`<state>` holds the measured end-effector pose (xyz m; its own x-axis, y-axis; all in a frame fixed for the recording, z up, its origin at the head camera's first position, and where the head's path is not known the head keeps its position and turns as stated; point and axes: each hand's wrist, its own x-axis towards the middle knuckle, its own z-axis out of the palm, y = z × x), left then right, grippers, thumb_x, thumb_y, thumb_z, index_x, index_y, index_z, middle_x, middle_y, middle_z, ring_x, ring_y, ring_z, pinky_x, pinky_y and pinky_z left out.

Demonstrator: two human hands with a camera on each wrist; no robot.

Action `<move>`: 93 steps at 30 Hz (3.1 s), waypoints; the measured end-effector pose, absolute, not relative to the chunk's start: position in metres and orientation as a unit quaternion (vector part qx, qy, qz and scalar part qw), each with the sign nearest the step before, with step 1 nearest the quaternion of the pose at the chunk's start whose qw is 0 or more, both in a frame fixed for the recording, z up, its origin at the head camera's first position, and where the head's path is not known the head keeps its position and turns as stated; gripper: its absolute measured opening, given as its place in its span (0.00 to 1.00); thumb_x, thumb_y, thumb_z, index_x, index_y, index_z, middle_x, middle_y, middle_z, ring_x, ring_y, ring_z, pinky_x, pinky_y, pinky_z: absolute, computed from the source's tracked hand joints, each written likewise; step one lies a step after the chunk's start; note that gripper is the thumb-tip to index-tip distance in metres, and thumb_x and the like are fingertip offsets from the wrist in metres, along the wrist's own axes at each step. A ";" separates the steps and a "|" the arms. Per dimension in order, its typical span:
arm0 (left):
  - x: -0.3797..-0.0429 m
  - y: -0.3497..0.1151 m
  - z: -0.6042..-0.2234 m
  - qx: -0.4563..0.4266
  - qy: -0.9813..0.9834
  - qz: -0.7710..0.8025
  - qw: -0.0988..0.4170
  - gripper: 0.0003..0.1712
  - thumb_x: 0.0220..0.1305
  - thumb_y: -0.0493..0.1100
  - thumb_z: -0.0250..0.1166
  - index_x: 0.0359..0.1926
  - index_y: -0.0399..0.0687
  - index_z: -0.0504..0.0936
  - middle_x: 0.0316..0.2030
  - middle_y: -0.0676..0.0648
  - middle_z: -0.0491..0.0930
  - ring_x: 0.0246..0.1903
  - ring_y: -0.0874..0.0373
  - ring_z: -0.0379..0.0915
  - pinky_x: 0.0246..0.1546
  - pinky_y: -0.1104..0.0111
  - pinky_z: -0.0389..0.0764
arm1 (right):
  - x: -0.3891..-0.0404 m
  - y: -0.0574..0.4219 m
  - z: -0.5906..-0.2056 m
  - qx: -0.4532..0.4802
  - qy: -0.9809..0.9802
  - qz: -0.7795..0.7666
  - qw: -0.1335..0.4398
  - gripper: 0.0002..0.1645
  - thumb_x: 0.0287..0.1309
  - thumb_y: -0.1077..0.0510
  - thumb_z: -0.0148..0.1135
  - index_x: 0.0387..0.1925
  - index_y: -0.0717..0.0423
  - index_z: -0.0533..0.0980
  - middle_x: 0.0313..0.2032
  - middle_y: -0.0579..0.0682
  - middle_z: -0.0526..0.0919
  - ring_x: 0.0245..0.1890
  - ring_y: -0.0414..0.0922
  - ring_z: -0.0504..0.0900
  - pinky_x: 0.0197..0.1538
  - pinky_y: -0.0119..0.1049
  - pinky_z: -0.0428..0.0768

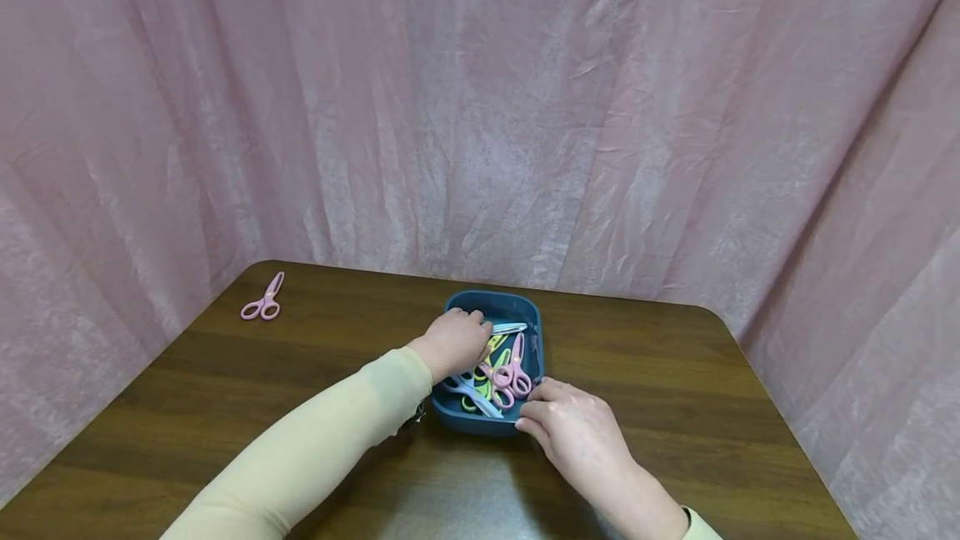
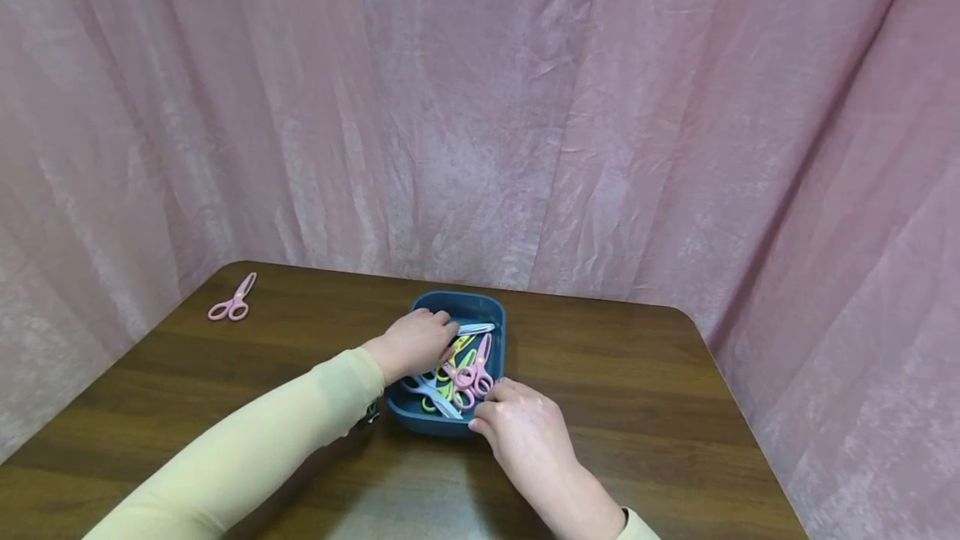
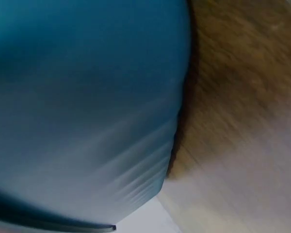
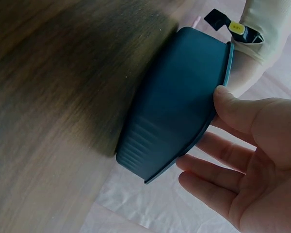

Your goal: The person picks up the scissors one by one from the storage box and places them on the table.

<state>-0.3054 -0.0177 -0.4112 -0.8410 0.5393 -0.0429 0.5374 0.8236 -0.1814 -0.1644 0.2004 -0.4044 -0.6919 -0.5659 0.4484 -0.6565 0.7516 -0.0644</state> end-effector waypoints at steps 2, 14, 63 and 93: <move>-0.309 -0.016 -0.413 -0.278 -0.955 0.101 0.007 0.28 0.82 0.58 0.65 0.68 0.44 0.85 0.58 0.42 0.86 0.59 0.47 0.83 0.70 0.54 0.77 | -0.164 0.201 -0.405 0.333 -0.914 0.109 0.204 0.04 0.62 0.54 0.83 0.37 0.45 0.93 0.36 0.39 0.86 0.39 0.41 0.86 0.42 0.41 0.87; -0.318 -0.007 -0.414 -0.241 -0.965 0.098 -0.023 0.25 0.79 0.55 0.69 0.66 0.46 0.87 0.58 0.42 0.86 0.57 0.48 0.83 0.68 0.53 0.80 | -0.166 0.202 -0.406 0.339 -0.909 0.114 0.212 0.03 0.62 0.54 0.83 0.37 0.43 0.93 0.36 0.39 0.85 0.39 0.42 0.86 0.40 0.40 0.86; -0.330 -0.009 -0.421 -0.265 -0.963 0.055 0.010 0.19 0.72 0.47 0.78 0.60 0.49 0.91 0.50 0.45 0.89 0.45 0.50 0.86 0.59 0.52 0.87 | -0.166 0.201 -0.408 0.345 -0.906 0.103 0.224 0.04 0.61 0.53 0.84 0.35 0.44 0.92 0.36 0.40 0.86 0.39 0.42 0.87 0.40 0.41 0.87; -0.321 -0.004 -0.407 -0.266 -0.958 0.040 0.101 0.25 0.73 0.52 0.76 0.65 0.48 0.87 0.53 0.44 0.89 0.51 0.49 0.87 0.57 0.51 0.86 | -0.166 0.200 -0.407 0.344 -0.905 0.098 0.231 0.04 0.61 0.52 0.84 0.36 0.44 0.93 0.36 0.40 0.87 0.39 0.42 0.87 0.40 0.40 0.87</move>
<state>-0.3209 -0.0039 -0.4071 -0.8383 0.5176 0.1713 0.5013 0.8553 -0.1310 -0.1658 0.1999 -0.4075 -0.6560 -0.5777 0.4858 -0.6681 0.7438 -0.0176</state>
